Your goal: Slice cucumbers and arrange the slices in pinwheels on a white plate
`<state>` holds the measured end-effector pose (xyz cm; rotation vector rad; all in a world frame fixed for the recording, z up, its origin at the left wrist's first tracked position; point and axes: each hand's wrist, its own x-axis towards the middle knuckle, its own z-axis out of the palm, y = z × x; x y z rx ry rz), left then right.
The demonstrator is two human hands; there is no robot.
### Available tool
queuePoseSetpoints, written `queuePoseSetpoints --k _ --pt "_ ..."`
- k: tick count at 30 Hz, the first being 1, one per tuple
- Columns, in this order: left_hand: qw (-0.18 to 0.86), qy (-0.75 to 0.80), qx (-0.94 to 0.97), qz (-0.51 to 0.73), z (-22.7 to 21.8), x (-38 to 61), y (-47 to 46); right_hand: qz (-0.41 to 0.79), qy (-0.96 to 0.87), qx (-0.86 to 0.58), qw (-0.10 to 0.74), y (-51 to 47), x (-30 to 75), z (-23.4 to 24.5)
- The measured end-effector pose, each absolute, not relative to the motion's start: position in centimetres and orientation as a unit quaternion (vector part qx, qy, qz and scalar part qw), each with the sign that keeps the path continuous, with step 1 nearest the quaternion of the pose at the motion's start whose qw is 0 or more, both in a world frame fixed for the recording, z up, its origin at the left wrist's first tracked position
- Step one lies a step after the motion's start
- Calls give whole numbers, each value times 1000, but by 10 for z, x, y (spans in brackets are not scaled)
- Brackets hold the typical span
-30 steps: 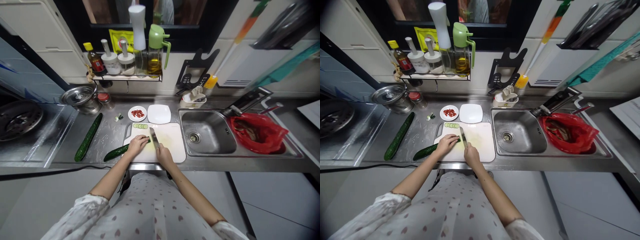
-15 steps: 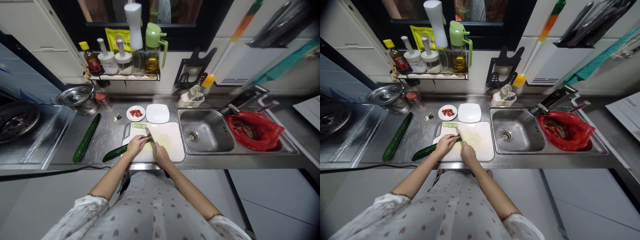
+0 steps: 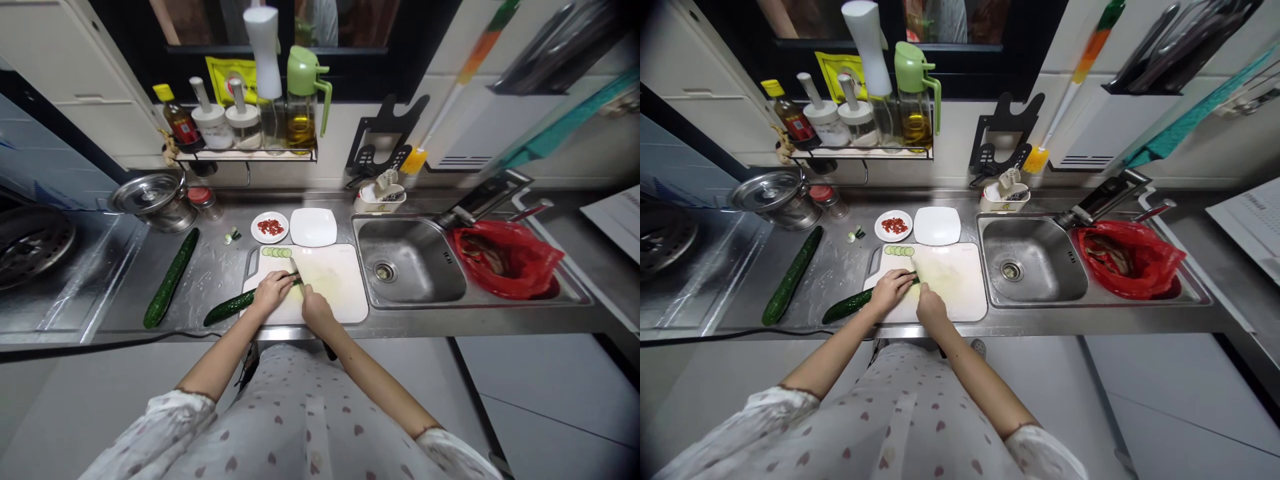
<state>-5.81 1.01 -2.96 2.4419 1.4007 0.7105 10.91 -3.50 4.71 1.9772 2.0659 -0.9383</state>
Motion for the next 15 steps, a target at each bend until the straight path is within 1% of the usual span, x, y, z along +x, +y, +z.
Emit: queuePoseSetpoints --k 9,15 --pt "120 482 836 234 -28 -57 10 -319 680 655 86 -51 116 51" --pt "133 475 837 235 -27 -57 11 -325 673 658 97 -43 113 56"
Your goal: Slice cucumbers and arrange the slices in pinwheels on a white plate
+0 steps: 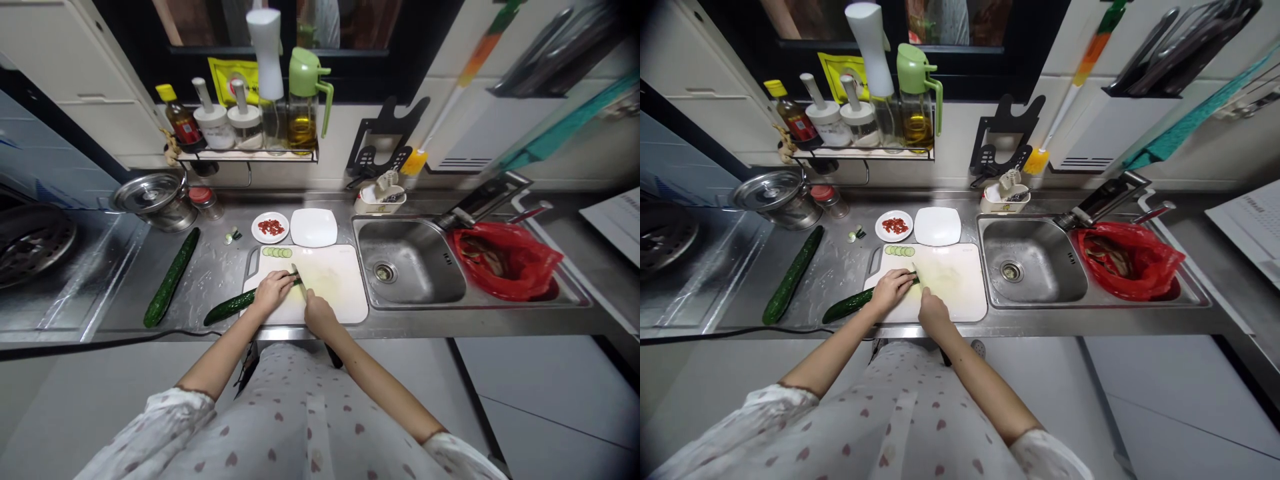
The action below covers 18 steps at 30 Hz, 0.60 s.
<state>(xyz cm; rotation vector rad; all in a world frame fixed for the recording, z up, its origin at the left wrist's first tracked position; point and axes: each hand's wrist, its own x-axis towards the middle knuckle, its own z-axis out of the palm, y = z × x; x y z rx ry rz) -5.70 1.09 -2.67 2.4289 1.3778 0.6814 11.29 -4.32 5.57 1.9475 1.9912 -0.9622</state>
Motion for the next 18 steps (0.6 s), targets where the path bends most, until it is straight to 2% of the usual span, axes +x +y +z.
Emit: queuePoseSetpoints --k 18 --pt "145 480 834 229 -26 -57 13 -321 673 659 103 -40 110 53"
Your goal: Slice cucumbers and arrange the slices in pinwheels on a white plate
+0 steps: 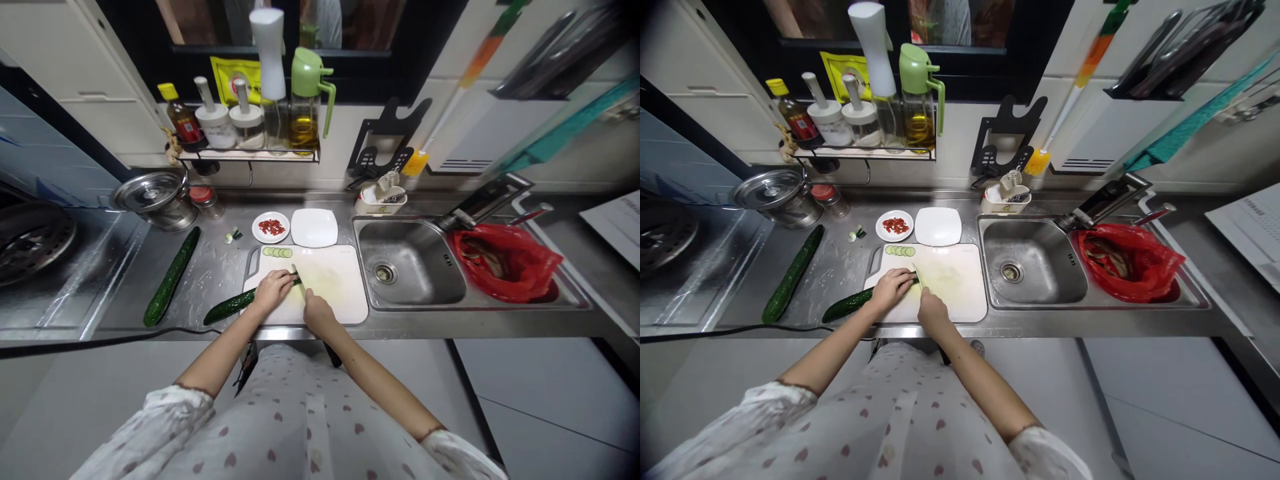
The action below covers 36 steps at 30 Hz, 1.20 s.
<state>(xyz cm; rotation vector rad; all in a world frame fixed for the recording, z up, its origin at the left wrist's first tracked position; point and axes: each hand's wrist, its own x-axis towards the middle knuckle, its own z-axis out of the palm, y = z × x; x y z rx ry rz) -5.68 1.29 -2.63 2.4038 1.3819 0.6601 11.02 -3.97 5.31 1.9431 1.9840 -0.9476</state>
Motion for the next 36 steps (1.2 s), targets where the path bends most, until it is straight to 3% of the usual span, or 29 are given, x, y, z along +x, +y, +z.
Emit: queuePoseSetpoints --k 36 --pt "158 475 835 231 -22 -57 15 -323 678 651 106 -36 109 48"
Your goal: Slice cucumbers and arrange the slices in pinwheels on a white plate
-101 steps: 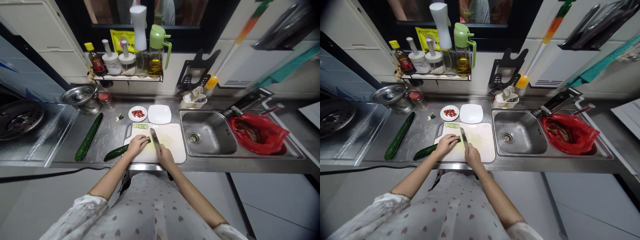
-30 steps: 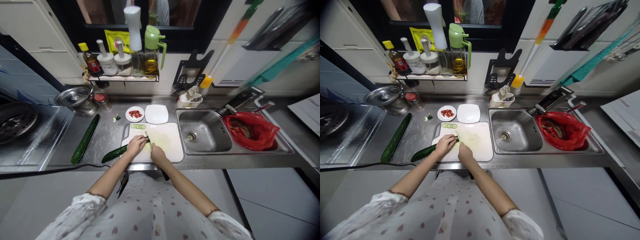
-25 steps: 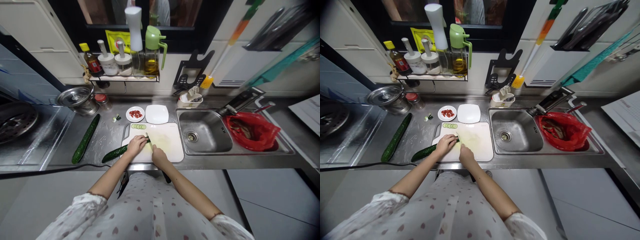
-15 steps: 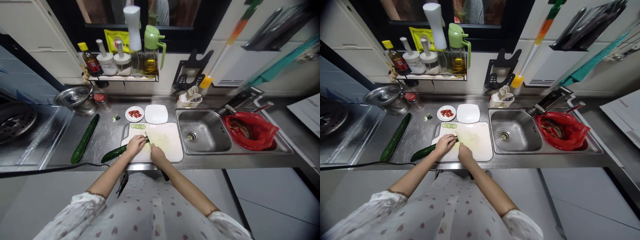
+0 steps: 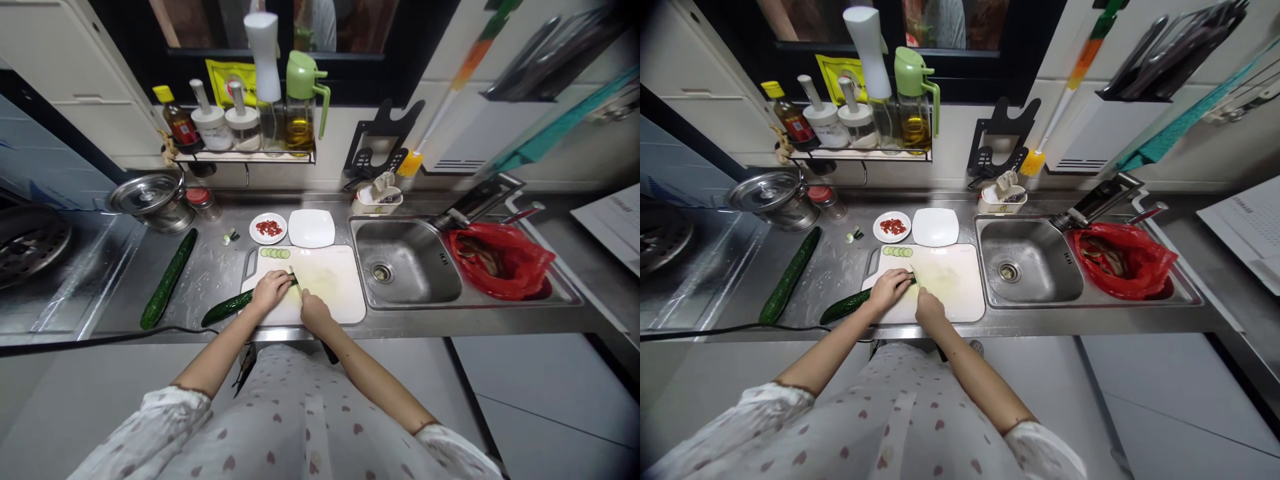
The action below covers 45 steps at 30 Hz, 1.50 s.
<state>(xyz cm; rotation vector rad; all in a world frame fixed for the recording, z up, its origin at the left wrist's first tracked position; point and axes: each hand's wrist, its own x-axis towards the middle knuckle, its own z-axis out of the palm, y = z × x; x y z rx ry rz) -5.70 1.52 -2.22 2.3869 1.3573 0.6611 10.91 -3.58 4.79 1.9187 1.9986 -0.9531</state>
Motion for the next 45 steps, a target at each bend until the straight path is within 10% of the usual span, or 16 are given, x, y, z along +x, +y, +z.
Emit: queuePoseSetpoints --k 45 --pt "153 486 829 228 -22 -56 12 -310 666 670 107 -50 102 34"
